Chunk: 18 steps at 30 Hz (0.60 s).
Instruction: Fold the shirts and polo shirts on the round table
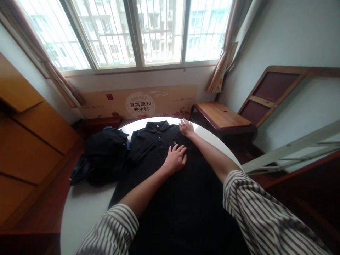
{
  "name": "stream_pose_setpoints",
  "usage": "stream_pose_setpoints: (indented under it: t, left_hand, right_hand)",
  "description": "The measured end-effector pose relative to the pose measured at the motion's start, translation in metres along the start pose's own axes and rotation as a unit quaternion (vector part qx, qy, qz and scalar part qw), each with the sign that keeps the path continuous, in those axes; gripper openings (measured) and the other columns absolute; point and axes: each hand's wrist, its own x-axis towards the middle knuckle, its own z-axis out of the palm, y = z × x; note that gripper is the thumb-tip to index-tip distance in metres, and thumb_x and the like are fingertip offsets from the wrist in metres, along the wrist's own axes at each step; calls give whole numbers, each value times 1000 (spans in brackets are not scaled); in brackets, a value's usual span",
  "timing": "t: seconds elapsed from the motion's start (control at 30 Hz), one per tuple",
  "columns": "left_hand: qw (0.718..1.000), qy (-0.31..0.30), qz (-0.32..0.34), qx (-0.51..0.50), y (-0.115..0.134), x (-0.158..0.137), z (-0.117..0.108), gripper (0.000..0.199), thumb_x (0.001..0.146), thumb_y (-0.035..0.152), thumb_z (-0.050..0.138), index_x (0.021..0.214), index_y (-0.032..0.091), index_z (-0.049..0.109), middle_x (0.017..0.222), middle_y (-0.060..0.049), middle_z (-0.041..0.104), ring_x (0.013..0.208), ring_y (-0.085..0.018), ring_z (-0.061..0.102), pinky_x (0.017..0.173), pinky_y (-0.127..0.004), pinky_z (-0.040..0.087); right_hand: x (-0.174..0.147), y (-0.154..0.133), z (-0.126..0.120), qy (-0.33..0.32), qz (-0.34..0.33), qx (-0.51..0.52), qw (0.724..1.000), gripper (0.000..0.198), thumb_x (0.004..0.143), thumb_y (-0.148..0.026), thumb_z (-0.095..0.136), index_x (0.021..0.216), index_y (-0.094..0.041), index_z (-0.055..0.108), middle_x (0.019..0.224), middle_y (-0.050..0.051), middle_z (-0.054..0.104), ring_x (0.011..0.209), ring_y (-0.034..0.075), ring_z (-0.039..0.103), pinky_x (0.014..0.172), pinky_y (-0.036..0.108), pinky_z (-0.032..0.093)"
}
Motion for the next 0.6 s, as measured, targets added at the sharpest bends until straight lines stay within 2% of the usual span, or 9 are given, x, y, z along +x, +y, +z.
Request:
stream_pose_setpoints:
  t: [0.13, 0.23, 0.33, 0.43, 0.53, 0.6]
  left_hand:
    - [1000, 26, 4, -1, 0, 0, -1, 42, 97, 34, 43, 136, 20, 53, 147, -8, 50, 137, -31, 39, 113, -58, 31]
    - [999, 43, 18, -6, 3, 2, -7, 35, 95, 26, 45, 126, 16, 59, 135, -11, 58, 126, -27, 49, 109, -45, 40]
    - [999, 31, 36, -1, 8, -10, -21, 31, 94, 20, 46, 121, 15, 60, 129, -12, 60, 118, -24, 55, 102, -38, 46]
    - [998, -3, 66, -10, 18, -58, -44, 29, 93, 21, 48, 120, 16, 60, 126, -12, 60, 115, -24, 56, 99, -37, 48]
    - [991, -55, 109, -56, 33, -143, -72, 25, 96, 25, 47, 115, 21, 62, 117, -10, 63, 106, -21, 59, 95, -35, 50]
    - [984, -89, 136, -79, 44, -204, -90, 26, 95, 33, 50, 116, 24, 62, 115, -9, 64, 106, -20, 60, 95, -36, 51]
  right_hand:
    - [-67, -8, -37, 14, -90, 21, 996, 36, 99, -29, 40, 127, -14, 58, 135, 16, 56, 122, 28, 53, 104, 36, 40]
    - [-148, -5, -68, 11, -186, 60, 981, 28, 97, -31, 46, 111, -17, 65, 116, 12, 65, 108, 26, 61, 95, 35, 47]
    - [-243, 4, -87, -16, -223, 100, 970, 27, 97, -35, 48, 110, -21, 67, 110, 11, 66, 101, 26, 63, 91, 40, 51]
    - [-333, 22, -90, -71, -228, 132, 962, 26, 95, -38, 53, 112, -25, 69, 114, 11, 67, 104, 27, 65, 91, 43, 54]
    - [-402, 40, -83, -103, -236, 137, 957, 43, 88, -42, 65, 130, -32, 62, 132, 9, 62, 119, 31, 60, 97, 47, 55]
    - [-432, 44, -78, -86, -264, 118, 953, 58, 85, -44, 69, 140, -33, 53, 139, 9, 58, 125, 33, 56, 98, 50, 54]
